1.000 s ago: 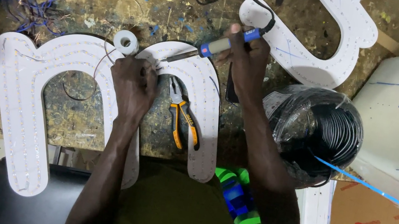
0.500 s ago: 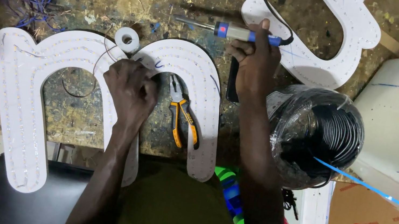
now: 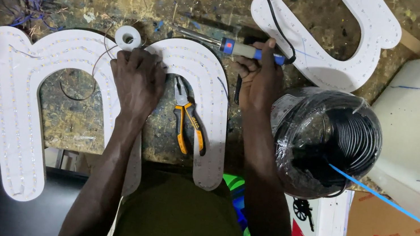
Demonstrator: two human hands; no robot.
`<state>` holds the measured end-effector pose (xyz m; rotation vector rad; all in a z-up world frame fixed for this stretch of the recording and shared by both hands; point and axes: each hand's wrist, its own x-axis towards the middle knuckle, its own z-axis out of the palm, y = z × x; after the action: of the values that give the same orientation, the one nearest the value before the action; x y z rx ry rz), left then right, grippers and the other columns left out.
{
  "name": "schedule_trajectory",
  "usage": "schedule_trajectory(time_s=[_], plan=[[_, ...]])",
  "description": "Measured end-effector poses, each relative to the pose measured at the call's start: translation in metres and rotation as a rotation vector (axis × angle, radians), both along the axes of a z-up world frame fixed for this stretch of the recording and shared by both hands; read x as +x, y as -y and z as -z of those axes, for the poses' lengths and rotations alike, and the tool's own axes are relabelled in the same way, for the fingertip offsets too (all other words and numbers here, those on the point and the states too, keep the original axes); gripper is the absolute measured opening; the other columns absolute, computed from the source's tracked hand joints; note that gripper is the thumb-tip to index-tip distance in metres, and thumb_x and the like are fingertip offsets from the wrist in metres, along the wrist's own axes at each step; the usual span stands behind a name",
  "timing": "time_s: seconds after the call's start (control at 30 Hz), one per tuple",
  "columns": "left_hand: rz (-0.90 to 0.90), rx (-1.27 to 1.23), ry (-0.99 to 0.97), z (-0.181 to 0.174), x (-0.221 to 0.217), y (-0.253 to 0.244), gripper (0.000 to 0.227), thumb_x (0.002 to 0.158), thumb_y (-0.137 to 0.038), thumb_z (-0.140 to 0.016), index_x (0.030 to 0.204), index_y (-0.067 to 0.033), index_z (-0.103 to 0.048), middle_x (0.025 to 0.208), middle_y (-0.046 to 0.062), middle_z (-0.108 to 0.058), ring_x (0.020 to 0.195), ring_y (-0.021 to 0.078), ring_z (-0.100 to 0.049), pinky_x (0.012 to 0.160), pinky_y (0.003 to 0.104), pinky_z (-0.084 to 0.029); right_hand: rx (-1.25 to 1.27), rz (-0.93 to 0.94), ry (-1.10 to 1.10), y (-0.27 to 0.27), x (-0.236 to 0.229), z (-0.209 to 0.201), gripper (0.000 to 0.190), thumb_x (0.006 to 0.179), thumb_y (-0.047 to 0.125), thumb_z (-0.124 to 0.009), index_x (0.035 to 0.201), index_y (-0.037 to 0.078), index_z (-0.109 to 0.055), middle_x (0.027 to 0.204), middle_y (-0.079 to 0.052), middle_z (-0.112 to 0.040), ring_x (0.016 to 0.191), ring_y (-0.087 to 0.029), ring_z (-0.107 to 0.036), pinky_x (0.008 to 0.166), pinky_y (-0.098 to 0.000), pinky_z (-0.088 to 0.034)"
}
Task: The person is soldering wires to the back of a white LED letter shaped like an 'M'. They use a soldering iron to heat the connections and apply solder wire, then use pliers to cut and strip the wires. The workspace is cluttered with tools and other letter shapes.
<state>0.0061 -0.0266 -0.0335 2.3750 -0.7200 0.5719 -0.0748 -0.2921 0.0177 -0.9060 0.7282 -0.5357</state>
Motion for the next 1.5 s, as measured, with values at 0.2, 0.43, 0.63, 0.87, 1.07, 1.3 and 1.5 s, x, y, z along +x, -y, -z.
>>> schedule_trajectory(time_s=[0.2,0.43,0.63,0.87,1.07,1.3,1.5], plan=[[-0.035,0.002,0.017,0.011,0.001,0.006,0.013,0.091,-0.019,-0.078,0.100,-0.0100,-0.083,0.098,0.006,-0.065,0.097,0.0329,-0.063,0.082,0.045,-0.044,-0.003,-0.006,0.009,-0.003,-0.006,-0.004,0.053,0.111,0.048,-0.071,0.124,-0.004,-0.069,0.106,-0.013,-0.068,0.087,-0.024,-0.083,0.086,-0.0431,-0.081],[-0.014,0.017,0.019,-0.001,-0.002,0.007,0.009,0.093,-0.016,-0.077,0.099,-0.0128,-0.082,0.101,0.004,-0.064,0.097,0.0318,-0.062,0.083,0.044,-0.041,-0.044,-0.036,0.014,0.000,-0.012,0.009,0.051,0.114,0.046,-0.067,0.128,-0.003,-0.068,0.113,-0.016,-0.069,0.089,-0.024,-0.082,0.089,-0.0440,-0.081],[0.011,-0.016,-0.068,0.006,0.000,-0.002,0.016,0.093,-0.013,-0.072,0.104,-0.0156,-0.084,0.101,0.002,-0.064,0.099,0.0319,-0.063,0.086,0.044,-0.044,-0.089,-0.039,0.010,0.000,-0.012,0.019,0.052,0.116,0.047,-0.066,0.128,-0.003,-0.067,0.120,-0.020,-0.072,0.088,-0.024,-0.081,0.089,-0.0458,-0.080],[0.057,0.047,-0.106,-0.008,0.006,-0.032,0.018,0.089,-0.006,-0.076,0.106,-0.0117,-0.079,0.104,0.006,-0.066,0.104,0.0363,-0.063,0.088,0.047,-0.046,-0.078,-0.013,0.010,0.004,-0.014,0.030,0.049,0.115,0.047,-0.068,0.125,-0.001,-0.069,0.117,-0.019,-0.076,0.086,-0.025,-0.083,0.087,-0.0458,-0.080],[-0.026,0.175,0.002,-0.019,0.010,-0.051,0.011,0.085,-0.010,-0.083,0.095,-0.0126,-0.079,0.105,0.005,-0.062,0.110,0.0358,-0.061,0.087,0.049,-0.046,-0.075,-0.022,0.025,0.003,-0.014,0.026,0.047,0.114,0.047,-0.068,0.122,0.001,-0.070,0.118,-0.018,-0.077,0.083,-0.023,-0.082,0.084,-0.0440,-0.081],[0.079,-0.163,-0.231,-0.015,-0.009,-0.019,0.020,0.098,0.001,-0.069,0.111,-0.0081,-0.082,0.096,0.010,-0.068,0.096,0.0411,-0.071,0.076,0.047,-0.056,-0.052,0.015,0.006,0.003,-0.017,0.041,0.048,0.112,0.049,-0.071,0.120,0.001,-0.069,0.116,-0.018,-0.078,0.080,-0.022,-0.082,0.081,-0.0428,-0.080],[0.022,-0.254,-0.381,0.002,-0.006,-0.003,0.012,0.104,-0.009,-0.071,0.106,-0.0019,-0.081,0.097,0.017,-0.067,0.094,0.0470,-0.070,0.083,0.053,-0.056,-0.046,0.030,-0.007,-0.003,-0.018,0.038,0.046,0.111,0.045,-0.073,0.117,0.000,-0.072,0.107,-0.017,-0.080,0.075,-0.022,-0.083,0.073,-0.0391,-0.080]])
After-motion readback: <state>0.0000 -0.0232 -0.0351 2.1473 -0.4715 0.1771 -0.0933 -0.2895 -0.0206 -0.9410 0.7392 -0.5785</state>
